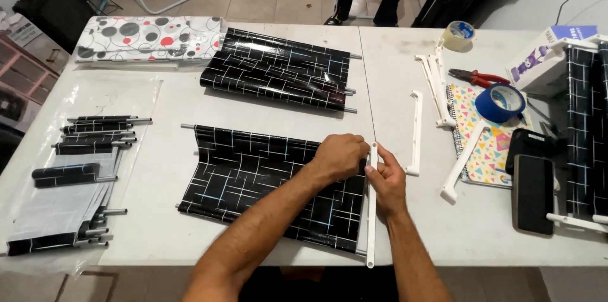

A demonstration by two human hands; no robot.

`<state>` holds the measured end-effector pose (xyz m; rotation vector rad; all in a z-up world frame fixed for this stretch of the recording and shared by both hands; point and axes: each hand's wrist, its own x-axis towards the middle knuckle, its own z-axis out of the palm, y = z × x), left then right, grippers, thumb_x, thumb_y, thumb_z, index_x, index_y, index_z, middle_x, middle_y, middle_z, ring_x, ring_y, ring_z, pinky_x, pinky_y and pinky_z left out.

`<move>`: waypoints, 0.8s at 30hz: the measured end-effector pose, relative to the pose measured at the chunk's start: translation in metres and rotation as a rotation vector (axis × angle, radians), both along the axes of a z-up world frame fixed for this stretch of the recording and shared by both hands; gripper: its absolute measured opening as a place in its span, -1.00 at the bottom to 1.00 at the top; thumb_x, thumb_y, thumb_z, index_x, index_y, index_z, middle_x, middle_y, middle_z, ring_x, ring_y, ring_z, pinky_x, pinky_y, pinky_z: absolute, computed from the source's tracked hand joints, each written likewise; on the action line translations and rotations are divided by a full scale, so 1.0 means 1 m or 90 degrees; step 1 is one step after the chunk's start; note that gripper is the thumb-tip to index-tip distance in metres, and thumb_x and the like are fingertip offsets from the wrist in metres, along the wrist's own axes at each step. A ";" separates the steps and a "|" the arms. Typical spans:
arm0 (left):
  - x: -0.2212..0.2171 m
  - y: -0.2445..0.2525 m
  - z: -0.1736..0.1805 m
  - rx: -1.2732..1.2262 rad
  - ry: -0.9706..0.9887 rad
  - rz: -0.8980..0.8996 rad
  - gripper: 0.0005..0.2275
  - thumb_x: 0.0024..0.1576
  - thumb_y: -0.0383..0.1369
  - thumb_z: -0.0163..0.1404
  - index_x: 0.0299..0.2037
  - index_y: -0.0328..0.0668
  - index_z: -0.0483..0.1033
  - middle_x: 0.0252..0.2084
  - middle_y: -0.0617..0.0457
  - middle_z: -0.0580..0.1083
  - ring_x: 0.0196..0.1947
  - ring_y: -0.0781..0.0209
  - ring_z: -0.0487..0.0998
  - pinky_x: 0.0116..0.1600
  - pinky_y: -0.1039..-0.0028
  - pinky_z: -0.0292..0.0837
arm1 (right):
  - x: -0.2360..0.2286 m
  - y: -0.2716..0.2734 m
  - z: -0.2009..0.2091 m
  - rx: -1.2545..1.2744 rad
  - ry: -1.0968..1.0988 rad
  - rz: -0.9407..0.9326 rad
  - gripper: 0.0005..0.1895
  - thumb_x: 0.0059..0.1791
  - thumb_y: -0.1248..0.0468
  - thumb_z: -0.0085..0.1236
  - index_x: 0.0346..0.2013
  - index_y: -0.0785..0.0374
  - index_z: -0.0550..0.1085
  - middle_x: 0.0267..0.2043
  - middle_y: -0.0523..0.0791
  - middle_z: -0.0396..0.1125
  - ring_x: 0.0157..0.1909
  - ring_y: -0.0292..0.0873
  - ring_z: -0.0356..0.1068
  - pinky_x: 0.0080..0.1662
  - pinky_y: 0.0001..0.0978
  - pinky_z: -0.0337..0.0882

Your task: Assembling modular shelf units by sliding plastic rods through the sleeves of patterned shelf liners.

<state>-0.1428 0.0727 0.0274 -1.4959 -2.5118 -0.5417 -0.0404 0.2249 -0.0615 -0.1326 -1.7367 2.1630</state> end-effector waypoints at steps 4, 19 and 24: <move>-0.002 -0.003 0.014 0.025 -0.052 -0.001 -0.78 0.15 -0.37 -0.19 -0.41 0.00 0.56 -0.50 0.14 0.43 -0.40 0.16 0.57 -0.30 0.38 0.51 | -0.001 0.004 0.003 -0.008 0.000 -0.002 -0.34 -0.01 0.39 0.07 0.41 0.29 0.22 -0.46 -0.04 0.41 -0.55 -0.31 0.33 -0.56 -0.58 0.31; 0.118 -0.112 0.069 0.048 -0.361 0.092 -0.77 0.29 -0.20 -0.08 -0.01 -0.08 0.54 -0.13 0.02 0.57 -0.12 0.15 0.56 0.04 0.24 0.51 | 0.018 -0.043 0.094 0.014 -0.148 -0.129 -0.29 -0.07 0.42 0.10 0.41 0.29 0.25 -0.62 -0.31 -0.07 -0.57 -0.37 -0.05 -0.44 -0.53 0.04; 0.188 -0.146 -0.033 0.632 -1.188 0.462 -0.56 0.17 -0.41 0.03 0.27 -0.45 0.45 0.01 -0.46 0.63 -0.11 -0.19 0.69 -0.05 0.23 0.65 | 0.022 -0.044 0.098 -0.006 -0.164 -0.113 -0.25 -0.09 0.41 0.12 0.43 0.26 0.23 -0.54 -0.23 0.11 -0.47 -0.29 0.13 -0.38 -0.46 0.20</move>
